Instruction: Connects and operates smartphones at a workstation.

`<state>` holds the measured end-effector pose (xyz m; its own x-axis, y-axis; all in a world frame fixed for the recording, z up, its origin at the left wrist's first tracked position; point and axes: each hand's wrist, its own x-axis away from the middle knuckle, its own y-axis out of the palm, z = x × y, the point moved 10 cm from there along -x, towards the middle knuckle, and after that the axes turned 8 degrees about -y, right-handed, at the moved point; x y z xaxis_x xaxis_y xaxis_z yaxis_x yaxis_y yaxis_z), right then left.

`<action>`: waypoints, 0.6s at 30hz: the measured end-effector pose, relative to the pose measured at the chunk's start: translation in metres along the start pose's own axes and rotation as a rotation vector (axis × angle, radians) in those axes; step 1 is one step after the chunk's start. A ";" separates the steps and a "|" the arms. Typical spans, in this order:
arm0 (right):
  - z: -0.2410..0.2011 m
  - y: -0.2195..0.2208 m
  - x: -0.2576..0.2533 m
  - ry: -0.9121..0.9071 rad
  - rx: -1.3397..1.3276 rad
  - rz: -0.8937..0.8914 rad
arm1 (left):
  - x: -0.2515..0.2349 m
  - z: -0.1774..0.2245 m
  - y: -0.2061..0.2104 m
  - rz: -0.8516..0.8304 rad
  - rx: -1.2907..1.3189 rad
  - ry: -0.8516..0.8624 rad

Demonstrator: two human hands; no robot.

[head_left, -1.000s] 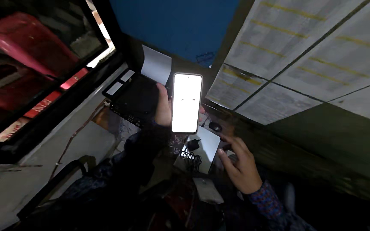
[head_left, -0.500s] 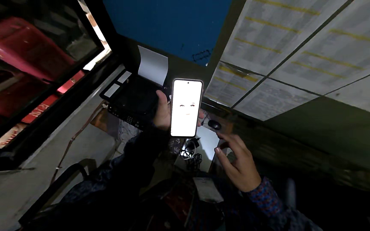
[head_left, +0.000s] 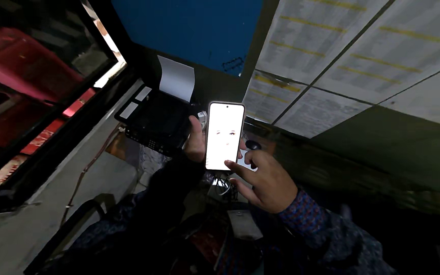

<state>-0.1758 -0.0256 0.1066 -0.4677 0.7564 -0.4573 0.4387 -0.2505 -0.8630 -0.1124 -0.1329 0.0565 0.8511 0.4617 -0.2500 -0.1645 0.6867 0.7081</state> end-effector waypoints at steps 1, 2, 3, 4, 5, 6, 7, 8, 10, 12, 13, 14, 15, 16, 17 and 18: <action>0.001 0.000 -0.002 -0.007 0.008 -0.009 | 0.001 0.000 -0.001 0.024 -0.009 0.010; 0.002 -0.001 -0.004 -0.008 0.012 -0.012 | 0.002 0.002 -0.001 0.064 -0.023 0.028; 0.004 -0.003 -0.007 -0.003 0.018 -0.001 | 0.004 0.006 0.001 0.099 -0.025 0.051; 0.008 -0.007 -0.010 0.015 0.025 0.021 | 0.005 0.011 0.004 0.124 -0.017 0.078; 0.013 -0.013 -0.014 0.052 0.033 0.044 | 0.006 0.015 0.007 0.147 -0.009 0.102; 0.020 -0.019 -0.017 0.097 0.038 0.066 | 0.008 0.018 0.009 0.169 -0.009 0.123; 0.026 -0.027 -0.019 0.133 0.045 0.089 | 0.007 0.019 0.011 0.159 -0.007 0.130; 0.030 -0.034 -0.020 0.153 0.060 0.108 | 0.005 0.015 0.011 0.108 0.001 0.111; 0.033 -0.045 -0.020 0.165 0.092 0.135 | 0.003 0.009 0.010 0.040 0.022 0.073; 0.034 -0.048 -0.017 0.162 0.091 0.142 | 0.002 0.006 0.011 0.027 0.057 0.041; 0.034 -0.046 -0.015 0.170 0.084 0.138 | 0.001 0.005 0.011 0.013 0.065 0.034; 0.035 -0.043 -0.012 0.182 0.076 0.132 | 0.000 0.003 0.010 -0.008 0.076 0.031; 0.035 -0.040 -0.009 0.196 0.067 0.126 | -0.001 0.002 0.009 -0.020 0.081 0.028; 0.036 -0.036 -0.007 0.206 0.056 0.119 | -0.001 0.000 0.007 -0.025 0.088 0.018; 0.036 -0.033 -0.005 0.210 0.049 0.116 | -0.001 -0.002 0.005 -0.016 0.096 0.007; 0.036 -0.031 -0.005 0.209 0.044 0.111 | 0.000 -0.004 0.002 0.008 0.097 0.000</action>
<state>-0.2146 -0.0428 0.1281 -0.2478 0.8300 -0.4997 0.4422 -0.3620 -0.8206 -0.1152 -0.1293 0.0555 0.8502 0.4665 -0.2442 -0.1218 0.6254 0.7707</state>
